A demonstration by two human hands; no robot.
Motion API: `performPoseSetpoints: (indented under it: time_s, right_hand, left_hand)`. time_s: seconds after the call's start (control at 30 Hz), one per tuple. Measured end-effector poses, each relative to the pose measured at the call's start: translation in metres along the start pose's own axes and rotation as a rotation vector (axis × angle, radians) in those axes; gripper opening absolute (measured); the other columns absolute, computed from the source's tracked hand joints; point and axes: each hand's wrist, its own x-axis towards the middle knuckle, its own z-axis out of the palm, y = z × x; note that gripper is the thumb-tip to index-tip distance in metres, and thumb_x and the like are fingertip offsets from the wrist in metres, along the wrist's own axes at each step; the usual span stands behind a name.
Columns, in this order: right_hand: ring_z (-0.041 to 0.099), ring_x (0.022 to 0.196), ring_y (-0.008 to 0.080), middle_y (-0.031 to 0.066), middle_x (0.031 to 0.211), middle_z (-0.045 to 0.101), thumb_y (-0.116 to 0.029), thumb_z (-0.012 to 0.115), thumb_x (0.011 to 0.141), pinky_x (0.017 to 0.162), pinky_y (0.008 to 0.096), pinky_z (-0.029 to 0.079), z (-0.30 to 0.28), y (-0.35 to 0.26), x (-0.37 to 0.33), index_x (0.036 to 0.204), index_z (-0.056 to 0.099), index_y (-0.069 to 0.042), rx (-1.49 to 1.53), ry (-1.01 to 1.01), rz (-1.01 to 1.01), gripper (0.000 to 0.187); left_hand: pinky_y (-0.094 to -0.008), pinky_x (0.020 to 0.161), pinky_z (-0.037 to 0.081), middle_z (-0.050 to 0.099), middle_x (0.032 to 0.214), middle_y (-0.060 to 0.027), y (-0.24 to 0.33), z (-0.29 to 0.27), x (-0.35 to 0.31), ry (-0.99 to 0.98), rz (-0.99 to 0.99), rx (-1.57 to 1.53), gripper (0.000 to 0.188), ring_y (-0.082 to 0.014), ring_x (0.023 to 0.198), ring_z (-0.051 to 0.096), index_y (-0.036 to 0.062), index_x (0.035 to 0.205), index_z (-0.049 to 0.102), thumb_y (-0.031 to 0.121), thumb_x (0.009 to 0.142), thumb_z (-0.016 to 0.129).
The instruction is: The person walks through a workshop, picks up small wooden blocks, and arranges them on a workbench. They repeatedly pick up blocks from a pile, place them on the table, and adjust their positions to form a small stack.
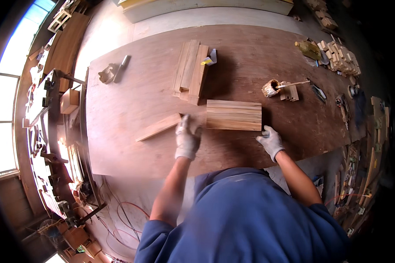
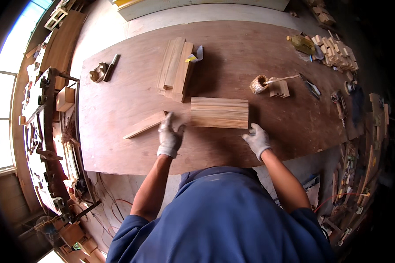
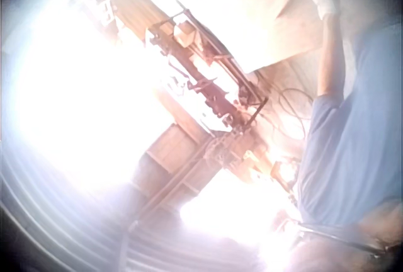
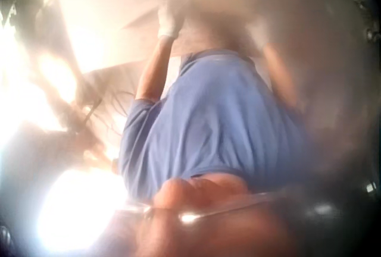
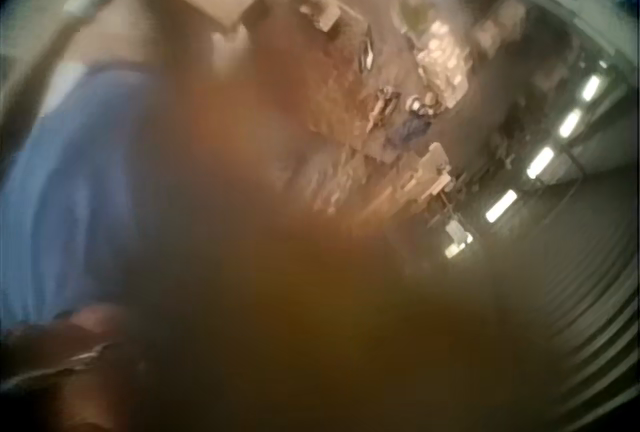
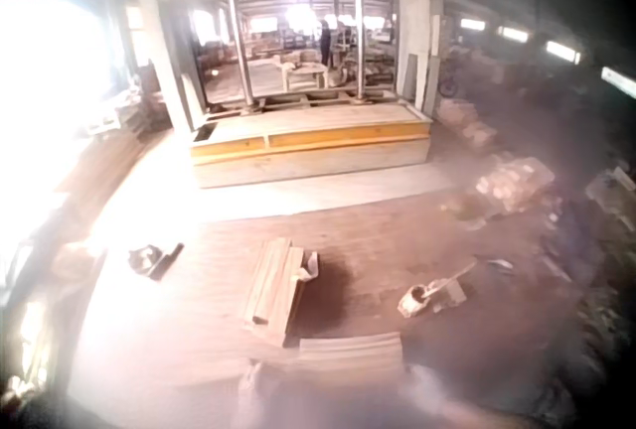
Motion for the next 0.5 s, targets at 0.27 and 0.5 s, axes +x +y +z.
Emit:
performPoseSetpoints:
  time_s: [0.27, 0.5]
  right_hand:
    - [0.062, 0.082, 0.0086, 0.0027, 0.09, 0.071, -0.013, 0.079, 0.09, 0.077, 0.0268, 0.054, -0.005, 0.013, -0.029, 0.121, 0.07, 0.003, 0.131, -0.451, 0.11, 0.036]
    - [0.071, 0.087, 0.0138, 0.0078, 0.095, 0.076, -0.027, 0.082, 0.089, 0.082, 0.0297, 0.057, 0.01, -0.05, -0.025, 0.117, 0.072, 0.003, 0.098, -0.474, -0.119, 0.042]
  left_hand:
    - [-0.0502, 0.122, 0.033, 0.053, 0.152, -0.0188, -0.098, -0.103, 0.014, 0.054, -0.088, 0.582, 0.071, -0.0435, 0.142, 0.044, 0.0087, 0.149, 0.053, 0.012, 0.082, 0.075]
    - [-0.0474, 0.105, 0.044, 0.071, 0.119, -0.0136, -0.071, -0.099, 0.012, -0.292, 0.035, 0.39, 0.036, -0.0359, 0.114, 0.062, 0.0106, 0.119, 0.069, 0.01, 0.083, 0.072]
